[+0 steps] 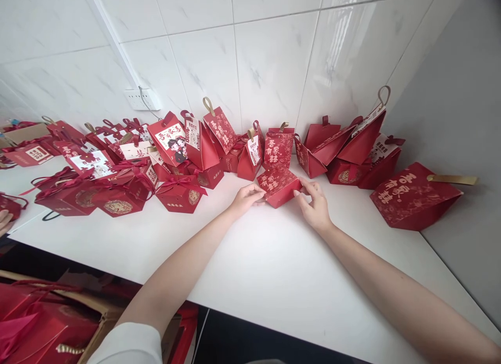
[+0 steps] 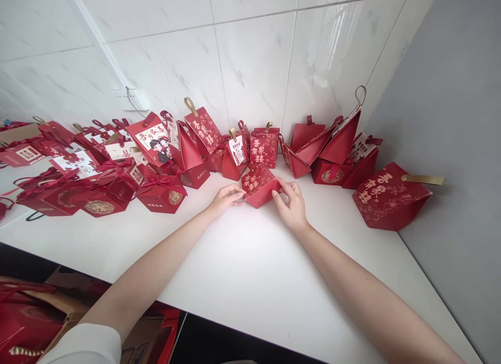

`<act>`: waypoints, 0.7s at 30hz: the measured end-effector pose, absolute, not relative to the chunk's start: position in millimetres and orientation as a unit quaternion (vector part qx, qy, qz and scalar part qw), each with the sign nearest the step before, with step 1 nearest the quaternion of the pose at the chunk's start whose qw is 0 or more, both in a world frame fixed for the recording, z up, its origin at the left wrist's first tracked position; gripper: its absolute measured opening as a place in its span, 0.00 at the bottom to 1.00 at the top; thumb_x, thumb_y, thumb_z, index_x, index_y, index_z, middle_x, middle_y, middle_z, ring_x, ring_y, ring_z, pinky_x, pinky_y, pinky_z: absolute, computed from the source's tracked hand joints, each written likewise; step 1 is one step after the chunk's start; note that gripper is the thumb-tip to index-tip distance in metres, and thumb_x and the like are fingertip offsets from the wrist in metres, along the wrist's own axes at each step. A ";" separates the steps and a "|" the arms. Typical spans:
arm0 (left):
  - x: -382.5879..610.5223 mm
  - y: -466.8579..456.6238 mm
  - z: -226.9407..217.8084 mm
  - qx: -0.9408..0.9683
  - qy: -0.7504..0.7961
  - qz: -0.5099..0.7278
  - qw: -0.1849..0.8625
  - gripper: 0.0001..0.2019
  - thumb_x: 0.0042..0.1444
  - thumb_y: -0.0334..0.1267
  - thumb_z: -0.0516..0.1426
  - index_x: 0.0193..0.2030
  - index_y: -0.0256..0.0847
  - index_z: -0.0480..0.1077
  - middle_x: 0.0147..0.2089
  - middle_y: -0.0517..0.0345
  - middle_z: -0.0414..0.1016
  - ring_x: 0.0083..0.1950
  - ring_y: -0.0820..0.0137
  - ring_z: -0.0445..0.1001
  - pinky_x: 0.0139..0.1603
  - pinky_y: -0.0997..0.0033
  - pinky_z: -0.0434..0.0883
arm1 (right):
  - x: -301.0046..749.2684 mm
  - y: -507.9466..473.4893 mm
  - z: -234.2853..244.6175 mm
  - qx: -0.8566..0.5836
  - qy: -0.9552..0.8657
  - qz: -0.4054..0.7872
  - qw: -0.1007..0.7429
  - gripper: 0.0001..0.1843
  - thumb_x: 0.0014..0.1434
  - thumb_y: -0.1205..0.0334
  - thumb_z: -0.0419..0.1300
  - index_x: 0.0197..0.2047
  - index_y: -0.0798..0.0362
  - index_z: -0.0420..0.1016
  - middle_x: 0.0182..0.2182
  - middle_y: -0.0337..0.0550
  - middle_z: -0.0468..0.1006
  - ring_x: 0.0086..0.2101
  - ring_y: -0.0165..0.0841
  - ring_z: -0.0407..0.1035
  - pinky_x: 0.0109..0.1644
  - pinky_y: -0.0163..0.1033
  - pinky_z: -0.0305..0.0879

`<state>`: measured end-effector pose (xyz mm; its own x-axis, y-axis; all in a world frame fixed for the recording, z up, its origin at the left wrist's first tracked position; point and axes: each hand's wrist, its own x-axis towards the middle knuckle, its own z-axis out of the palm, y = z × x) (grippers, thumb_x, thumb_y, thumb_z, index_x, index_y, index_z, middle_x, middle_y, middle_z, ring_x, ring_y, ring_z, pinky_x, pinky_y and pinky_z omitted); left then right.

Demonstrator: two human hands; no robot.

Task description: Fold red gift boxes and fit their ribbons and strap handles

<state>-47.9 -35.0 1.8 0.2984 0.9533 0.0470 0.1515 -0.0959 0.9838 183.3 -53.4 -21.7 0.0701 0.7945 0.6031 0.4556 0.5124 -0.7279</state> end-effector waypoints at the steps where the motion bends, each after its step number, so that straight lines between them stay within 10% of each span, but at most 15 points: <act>1: -46.9 -35.4 0.7 0.640 0.457 0.381 0.486 0.11 0.54 0.43 0.56 0.35 0.37 0.68 0.39 0.54 0.76 0.40 0.69 0.76 0.42 0.67 0.73 | 181.5 -56.7 -19.6 -0.445 -0.678 0.120 0.572 0.23 0.62 0.52 0.55 0.59 0.49 0.69 0.40 0.45 0.68 0.43 0.38 0.67 0.52 0.49 0.65; 10: -42.4 -47.5 -8.6 0.703 0.550 0.328 0.310 0.05 0.50 0.38 0.57 0.30 0.41 0.72 0.26 0.59 0.71 0.29 0.69 0.67 0.36 0.69 0.63 | 168.8 -77.2 -20.5 -0.343 -0.725 0.158 0.577 0.15 0.61 0.61 0.54 0.52 0.48 0.64 0.38 0.44 0.67 0.38 0.37 0.68 0.42 0.45 0.71; 14: -38.6 -48.8 -5.1 0.705 0.552 0.335 0.293 0.10 0.57 0.43 0.53 0.35 0.41 0.72 0.34 0.56 0.76 0.34 0.68 0.71 0.38 0.70 0.65 | 171.0 -69.0 -25.0 -0.400 -0.681 0.263 0.554 0.23 0.63 0.55 0.53 0.59 0.47 0.53 0.33 0.39 0.67 0.31 0.34 0.68 0.34 0.40 0.70; 21: -38.0 -56.5 4.6 0.728 0.424 0.362 0.399 0.25 0.64 0.54 0.44 0.52 0.39 0.72 0.53 0.52 0.76 0.55 0.64 0.72 0.57 0.66 0.66 | 172.6 -58.6 -23.8 -0.491 -0.676 0.278 0.475 0.19 0.61 0.44 0.55 0.46 0.50 0.65 0.43 0.48 0.74 0.35 0.35 0.71 0.37 0.43 0.71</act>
